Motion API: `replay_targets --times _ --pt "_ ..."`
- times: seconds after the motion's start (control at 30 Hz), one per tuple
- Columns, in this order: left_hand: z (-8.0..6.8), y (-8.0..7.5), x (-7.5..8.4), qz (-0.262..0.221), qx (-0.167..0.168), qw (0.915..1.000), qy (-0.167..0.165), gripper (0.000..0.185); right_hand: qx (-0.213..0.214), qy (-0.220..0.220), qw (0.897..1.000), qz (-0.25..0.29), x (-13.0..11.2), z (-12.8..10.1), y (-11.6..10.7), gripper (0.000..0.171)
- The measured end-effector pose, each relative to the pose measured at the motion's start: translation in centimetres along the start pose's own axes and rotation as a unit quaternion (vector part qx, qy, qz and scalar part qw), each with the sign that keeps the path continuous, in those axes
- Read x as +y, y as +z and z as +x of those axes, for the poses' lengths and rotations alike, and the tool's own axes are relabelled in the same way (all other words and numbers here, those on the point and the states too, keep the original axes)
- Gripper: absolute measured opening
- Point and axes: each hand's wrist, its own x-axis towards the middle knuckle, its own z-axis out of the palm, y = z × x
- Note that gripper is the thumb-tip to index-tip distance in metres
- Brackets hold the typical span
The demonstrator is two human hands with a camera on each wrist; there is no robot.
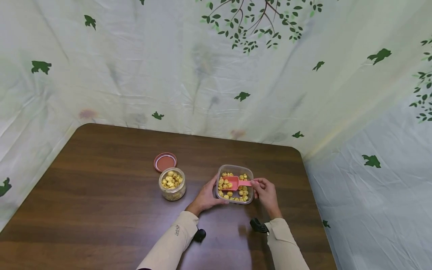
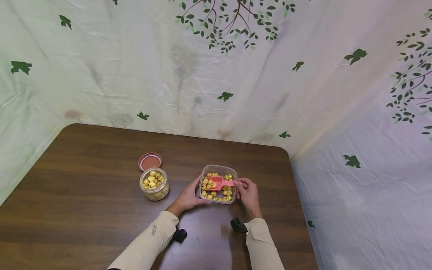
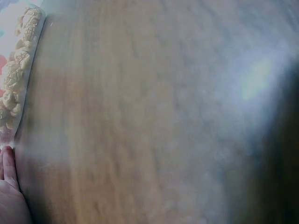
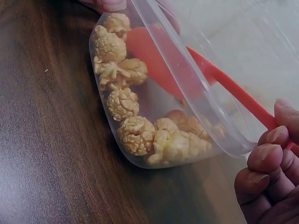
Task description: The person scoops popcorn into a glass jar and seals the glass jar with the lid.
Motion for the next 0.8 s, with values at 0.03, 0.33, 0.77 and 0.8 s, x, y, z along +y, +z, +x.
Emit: replay_targets --times 0.03,0.33,0.77,0.8 --pt "0.0 0.0 0.1 0.000 -0.001 1.0000 -0.001 0.112 0.001 -0.003 1.000 0.001 0.0 0.0 0.0 0.020" --pt "0.1 -0.1 0.3 0.008 -0.003 1.0000 -0.003 0.112 0.007 0.012 0.999 0.031 0.4 0.2 0.0 0.021" --pt "0.0 -0.1 0.2 0.005 -0.002 1.0000 0.001 0.112 0.032 0.024 0.998 0.058 1.7 0.1 0.1 0.021" --pt "0.0 -0.1 0.2 0.004 -0.002 1.0000 0.001 0.112 0.034 0.027 0.997 0.061 1.6 0.0 0.2 0.022"
